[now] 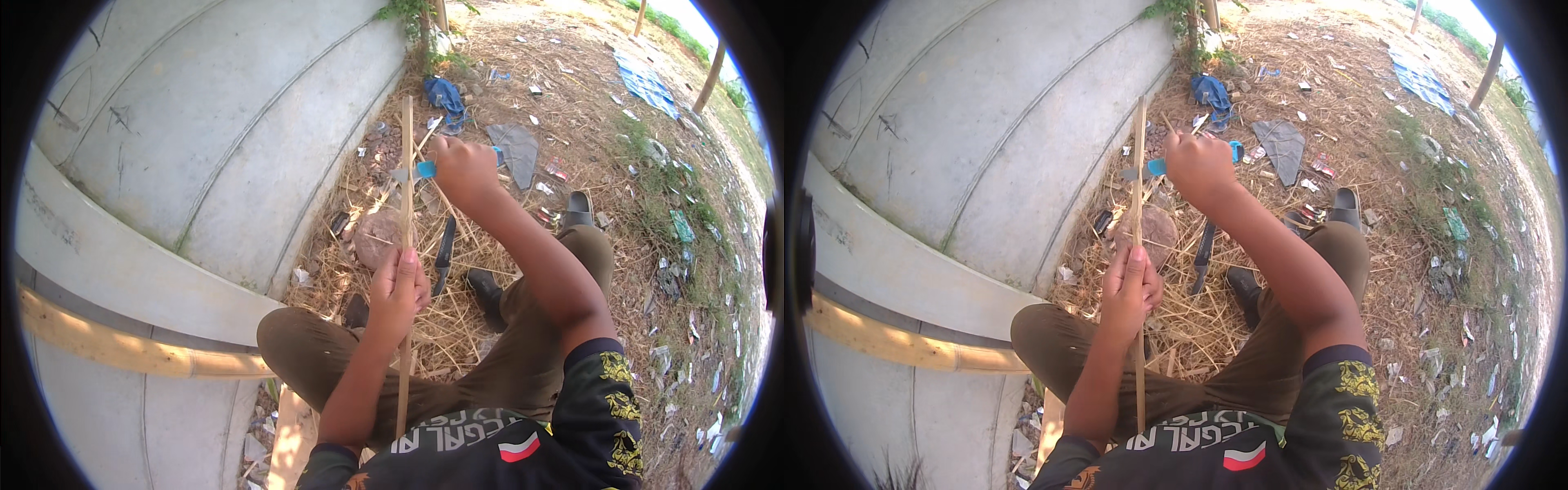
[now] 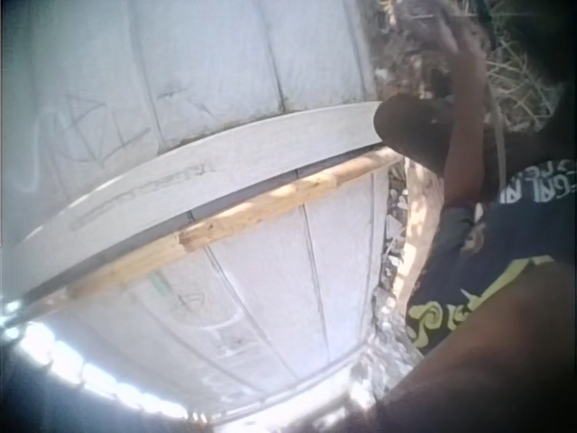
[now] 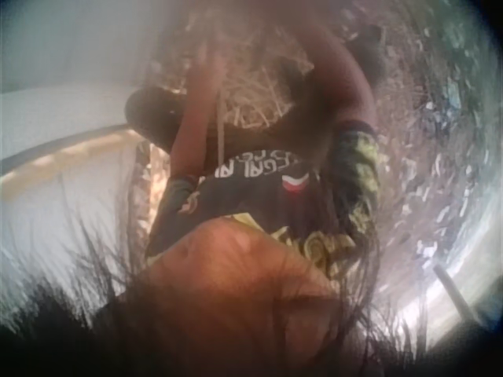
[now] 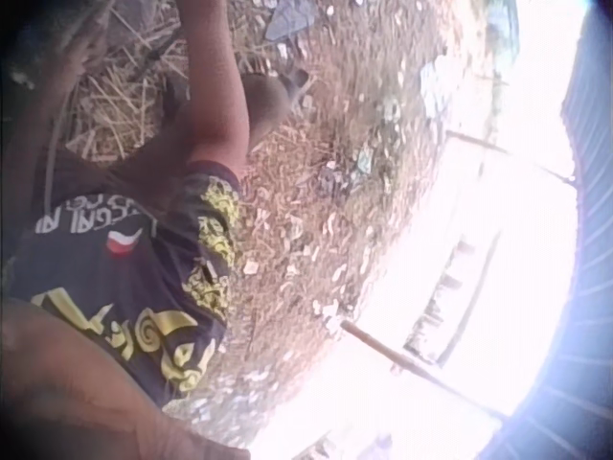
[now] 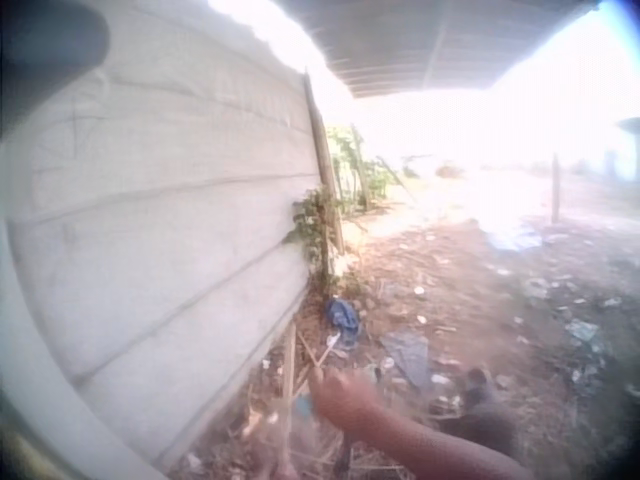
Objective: The person sits on the ground and uses a knife to shave and split a long bamboo strip. They repeatedly scrape the surface to thin the material and split it into thinner slivers, discarding the waste pieces onto the ground.
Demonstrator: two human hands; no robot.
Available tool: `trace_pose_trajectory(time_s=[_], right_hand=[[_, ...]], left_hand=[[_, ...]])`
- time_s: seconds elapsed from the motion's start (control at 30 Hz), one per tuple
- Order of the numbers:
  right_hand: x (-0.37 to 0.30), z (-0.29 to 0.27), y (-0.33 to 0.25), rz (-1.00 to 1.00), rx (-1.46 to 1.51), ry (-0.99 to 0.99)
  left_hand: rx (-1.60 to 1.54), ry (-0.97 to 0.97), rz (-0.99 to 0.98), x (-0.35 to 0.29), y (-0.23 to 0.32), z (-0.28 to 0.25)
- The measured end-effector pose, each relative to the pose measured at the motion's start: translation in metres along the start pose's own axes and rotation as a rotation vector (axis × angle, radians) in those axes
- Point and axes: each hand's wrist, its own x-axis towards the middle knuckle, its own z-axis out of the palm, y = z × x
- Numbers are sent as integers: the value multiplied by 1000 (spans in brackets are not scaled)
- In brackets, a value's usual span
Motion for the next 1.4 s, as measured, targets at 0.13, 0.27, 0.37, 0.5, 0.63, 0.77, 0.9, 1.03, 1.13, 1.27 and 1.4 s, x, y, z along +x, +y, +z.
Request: trace_pose_trajectory(time_s=[0.13, 0.27, 0.37, 0.5, 0.63, 0.77, 0.9, 1.03, 1.13, 1.27, 1.4], right_hand=[[7, -6, 31, 127, -79, 39], [20, -16, 38, 279, -109, -95], [32, -13, 52, 385, -186, -210], [57, -34, 165, 961, -247, -231], [26, -36, 153, 758, -87, -236], [-12, -30, 66, 314, -20, -390], [-40, -21, 10, 142, 39, -497], [-53, -19, -21, 174, 46, -542], [-59, -13, -41, 102, 57, -461], [-51, -7, -36, 114, 22, -448], [-49, 6, -38, 26, 15, -386]], left_hand=[[-12, -77, 9, -7, -3, 15], [16, -54, 6, -8, -4, 18], [48, -65, -14, -7, -8, 20], [320, -190, 60, -22, -51, 36], [290, -155, -26, -15, -74, 30], [13, -57, -194, 6, -50, 11], [8, 25, -182, 13, -29, -10], [0, 29, -156, 12, -11, -15], [-36, -4, -106, 14, -10, -17], [-72, -2, -126, 17, -8, -16], [87, 90, -81, 17, -17, -17]])
